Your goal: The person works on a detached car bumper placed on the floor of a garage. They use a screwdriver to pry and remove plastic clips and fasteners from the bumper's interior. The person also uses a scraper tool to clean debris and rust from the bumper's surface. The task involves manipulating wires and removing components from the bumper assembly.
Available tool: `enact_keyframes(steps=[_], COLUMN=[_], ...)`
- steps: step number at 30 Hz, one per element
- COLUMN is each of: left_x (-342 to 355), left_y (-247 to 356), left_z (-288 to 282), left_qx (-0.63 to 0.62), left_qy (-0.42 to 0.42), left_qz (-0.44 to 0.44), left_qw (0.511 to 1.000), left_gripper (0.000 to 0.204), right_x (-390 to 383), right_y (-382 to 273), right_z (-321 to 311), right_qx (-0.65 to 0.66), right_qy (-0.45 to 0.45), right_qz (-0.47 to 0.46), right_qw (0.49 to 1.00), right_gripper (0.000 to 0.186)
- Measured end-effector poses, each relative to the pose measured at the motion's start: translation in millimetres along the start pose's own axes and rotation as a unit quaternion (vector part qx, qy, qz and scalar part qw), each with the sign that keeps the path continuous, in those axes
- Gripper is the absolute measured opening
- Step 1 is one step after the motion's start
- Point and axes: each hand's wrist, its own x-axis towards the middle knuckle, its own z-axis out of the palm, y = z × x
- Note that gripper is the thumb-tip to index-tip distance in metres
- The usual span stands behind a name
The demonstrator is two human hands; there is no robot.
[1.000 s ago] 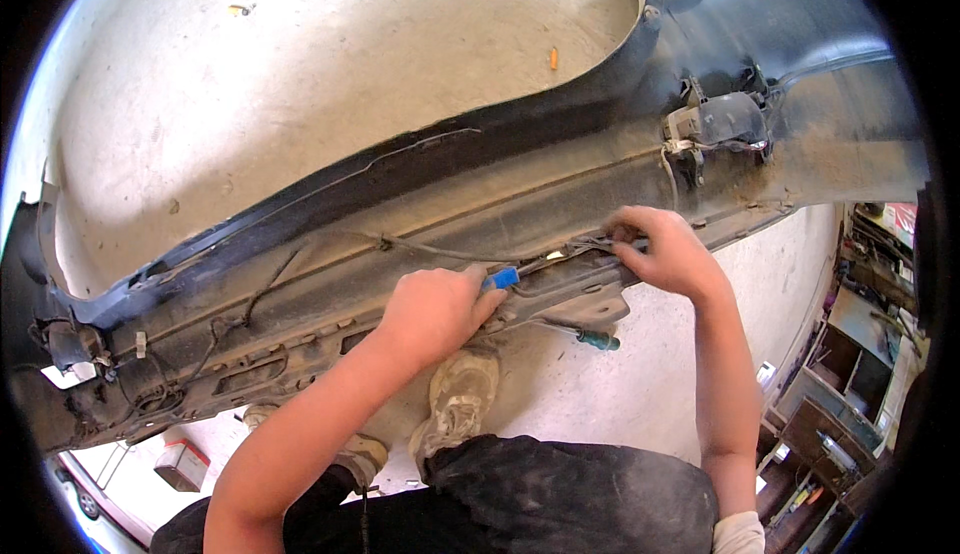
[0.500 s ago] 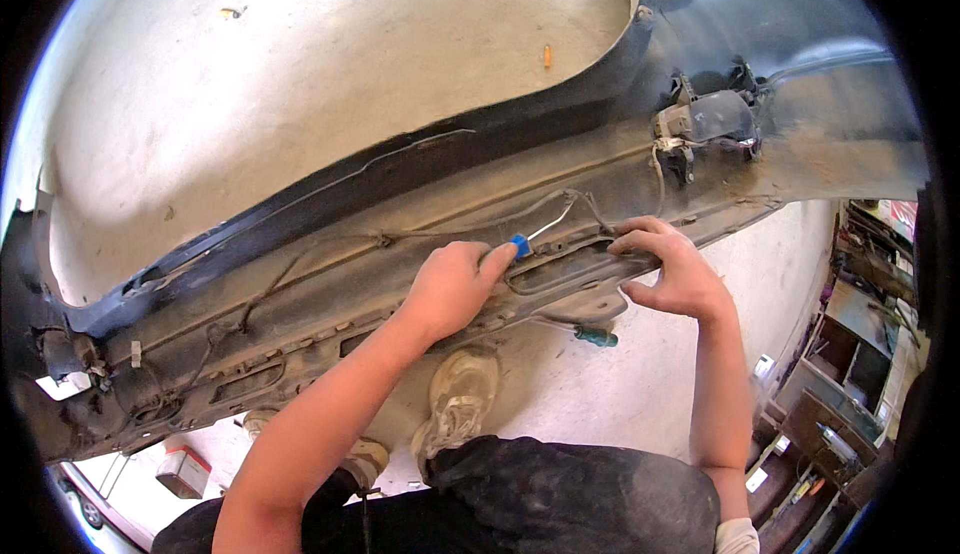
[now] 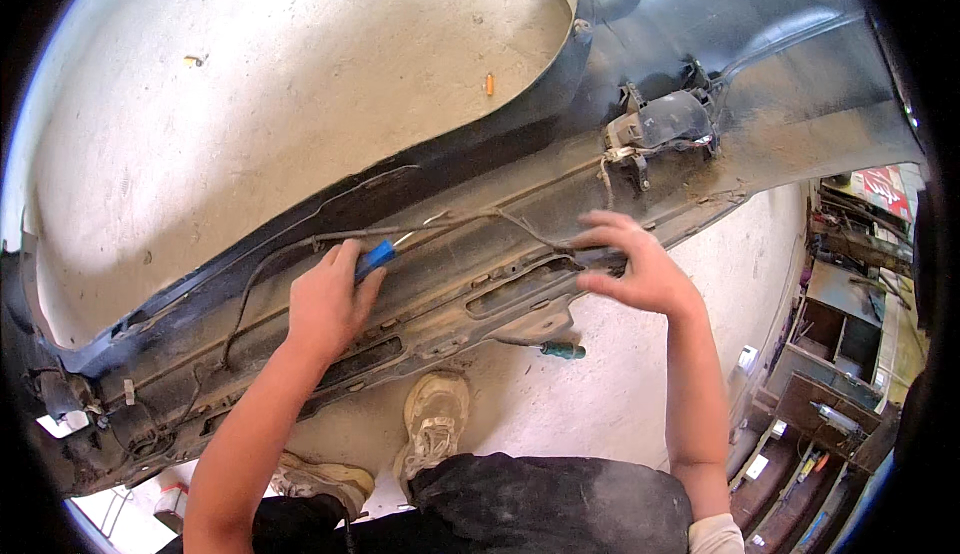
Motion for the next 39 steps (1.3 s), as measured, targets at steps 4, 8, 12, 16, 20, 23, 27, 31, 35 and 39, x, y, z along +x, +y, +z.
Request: enact_keyframes(steps=[4,8,12,16,20,23,27,31,35,39], left_x=[-17,-29,-36,-41,-47,-44,-43,-50,-47,-61], left_y=[-18,-32,-39,-41,-54,-57,-90,-113,-107,-104], left_z=[-6,-14,-21,-31,-32,-38,-28,-20,-21,-46], left_qx=[0.050,0.058,0.047,0.041,0.066,0.109,0.161,0.181,0.229,0.232], left_qy=[-0.055,-0.089,-0.085,-0.081,-0.011,0.022,-0.003,0.027,0.054,-0.005], left_qz=[-0.035,-0.038,-0.026,-0.036,-0.057,-0.067,-0.069,-0.069,-0.078,-0.116], left_qw=[0.997,0.994,0.995,0.995,0.996,0.992,0.985,0.981,0.969,0.966], left_gripper=[0.032,0.035,0.036,0.035,0.045,0.051,0.053,0.017,0.004,0.005], right_x=[9,25,44,66,67,52,31,34,28,38], right_y=[0,9,17,-6,-12,-6,-1,4,14,30], right_z=[-1,0,14,7,-12,-4,9,21,14,27], right_qx=[-0.053,-0.008,0.316,0.465,0.123,0.090,0.024,0.007,0.023,0.045], right_qy=[0.123,0.071,0.038,0.099,0.061,0.058,0.100,0.089,0.039,0.089], right_qz=[0.138,0.234,0.185,0.129,0.114,0.097,0.099,0.053,0.065,0.081], right_qw=[0.981,0.970,0.930,0.870,0.984,0.990,0.990,0.995,0.997,0.992], right_gripper=[0.045,0.058,0.061,0.066,0.041,0.039,0.030,0.025,0.027,0.052])
